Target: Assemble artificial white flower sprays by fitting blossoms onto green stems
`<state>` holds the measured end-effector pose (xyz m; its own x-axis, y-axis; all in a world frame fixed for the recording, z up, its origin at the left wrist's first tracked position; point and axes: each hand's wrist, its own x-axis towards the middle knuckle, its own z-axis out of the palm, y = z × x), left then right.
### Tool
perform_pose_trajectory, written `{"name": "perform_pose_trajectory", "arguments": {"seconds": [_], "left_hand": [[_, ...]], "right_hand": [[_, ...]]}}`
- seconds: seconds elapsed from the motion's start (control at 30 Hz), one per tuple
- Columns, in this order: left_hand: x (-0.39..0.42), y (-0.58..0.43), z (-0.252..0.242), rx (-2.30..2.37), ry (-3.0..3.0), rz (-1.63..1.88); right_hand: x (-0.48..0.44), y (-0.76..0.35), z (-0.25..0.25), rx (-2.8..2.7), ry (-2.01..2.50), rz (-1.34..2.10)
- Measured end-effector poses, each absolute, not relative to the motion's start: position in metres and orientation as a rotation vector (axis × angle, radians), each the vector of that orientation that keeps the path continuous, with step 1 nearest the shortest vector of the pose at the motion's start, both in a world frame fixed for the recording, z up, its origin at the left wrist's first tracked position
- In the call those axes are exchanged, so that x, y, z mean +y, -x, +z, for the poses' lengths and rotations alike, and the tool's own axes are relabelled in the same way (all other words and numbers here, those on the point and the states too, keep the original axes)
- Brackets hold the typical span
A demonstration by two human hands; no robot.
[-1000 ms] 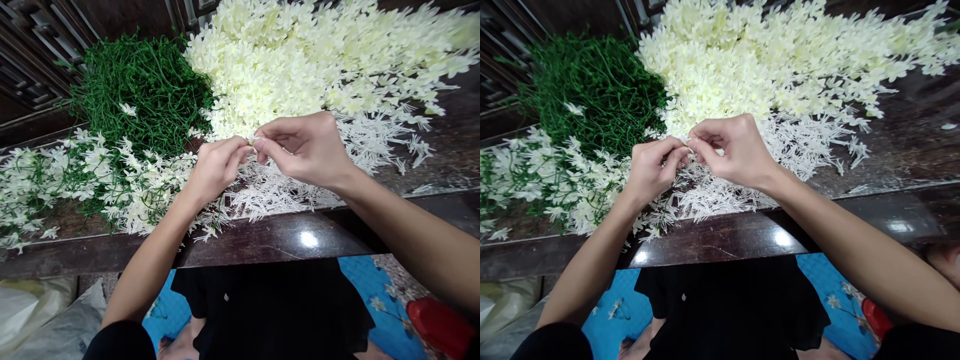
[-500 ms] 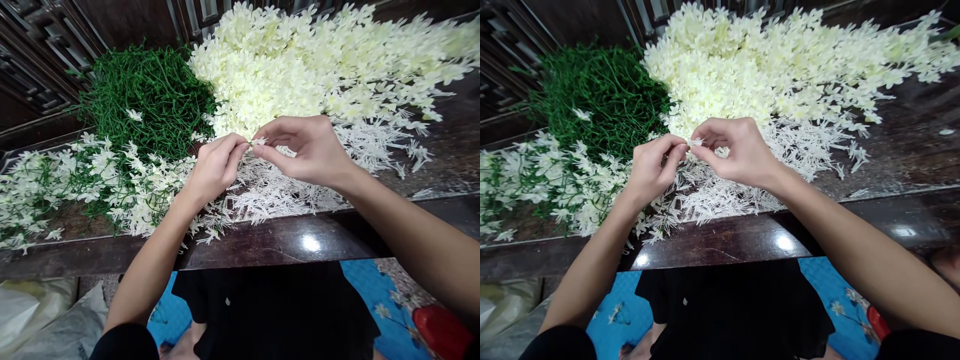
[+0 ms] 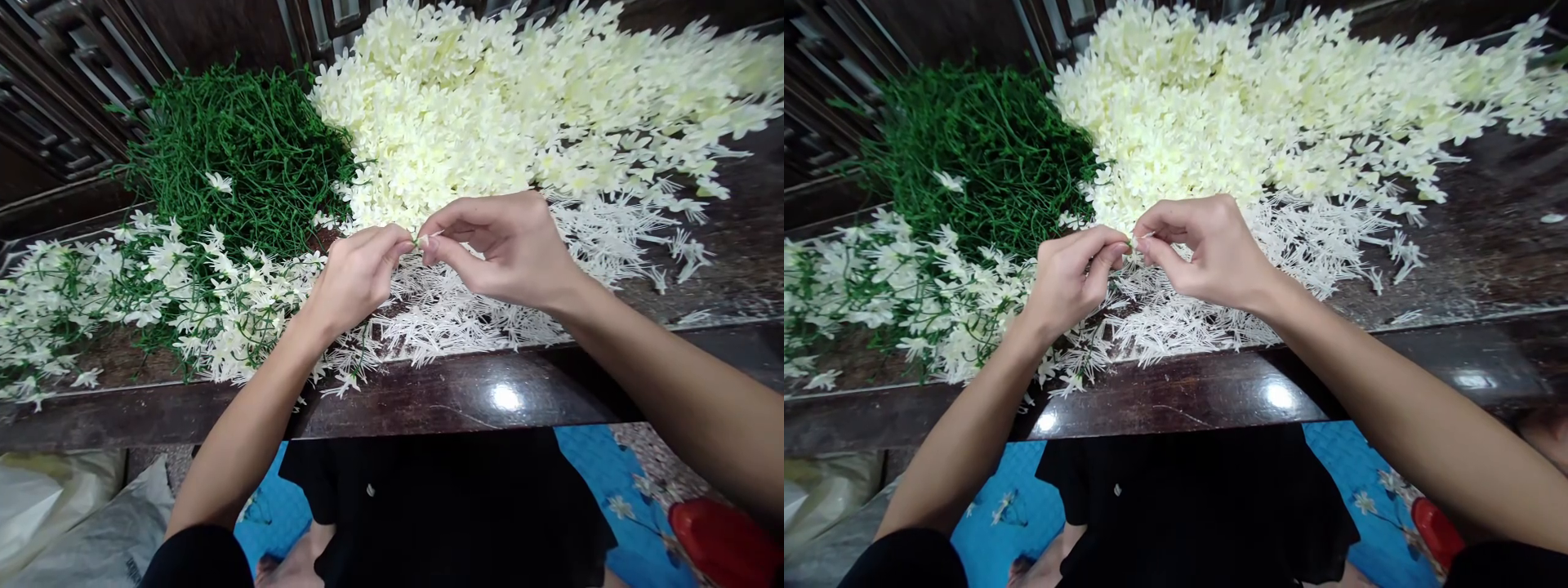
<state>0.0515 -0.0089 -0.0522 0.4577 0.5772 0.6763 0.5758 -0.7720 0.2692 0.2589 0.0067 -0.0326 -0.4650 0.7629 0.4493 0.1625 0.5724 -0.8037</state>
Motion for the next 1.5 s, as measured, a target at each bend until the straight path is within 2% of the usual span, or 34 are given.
{"name": "perform_pose_trajectory", "arguments": {"seconds": [0.47, 0.7, 0.87, 1.0, 1.17, 1.33, 1.5], "left_hand": [[-0.007, -0.055, -0.058, 0.988, -2.776, 1.377], [-0.009, -0.052, -0.059, 1.09, -2.918, 1.172], [-0.007, -0.052, -0.051, 1.155, -2.658, 1.139], [-0.005, -0.051, -0.049, 1.224, -2.42, 1.182], [0.002, -0.047, -0.052, 1.25, -2.032, 1.208], [0.008, -0.038, -0.054, 1.334, -1.751, 1.289], [0.011, -0.028, -0.06, 1.374, -1.978, 1.294]], "right_hand": [[0.001, -0.255, -0.035, -1.854, 0.816, 1.016], [0.001, -0.256, -0.031, -1.866, 0.89, 1.143], [0.012, -0.26, -0.03, -1.803, 0.789, 1.21], [0.023, -0.265, -0.034, -1.734, 0.8, 1.033], [0.03, -0.267, -0.04, -1.74, 1.032, 0.868], [0.035, -0.269, -0.05, -2.189, 1.118, 0.509], [0.037, -0.27, -0.063, -2.57, 0.952, 0.387]]}}
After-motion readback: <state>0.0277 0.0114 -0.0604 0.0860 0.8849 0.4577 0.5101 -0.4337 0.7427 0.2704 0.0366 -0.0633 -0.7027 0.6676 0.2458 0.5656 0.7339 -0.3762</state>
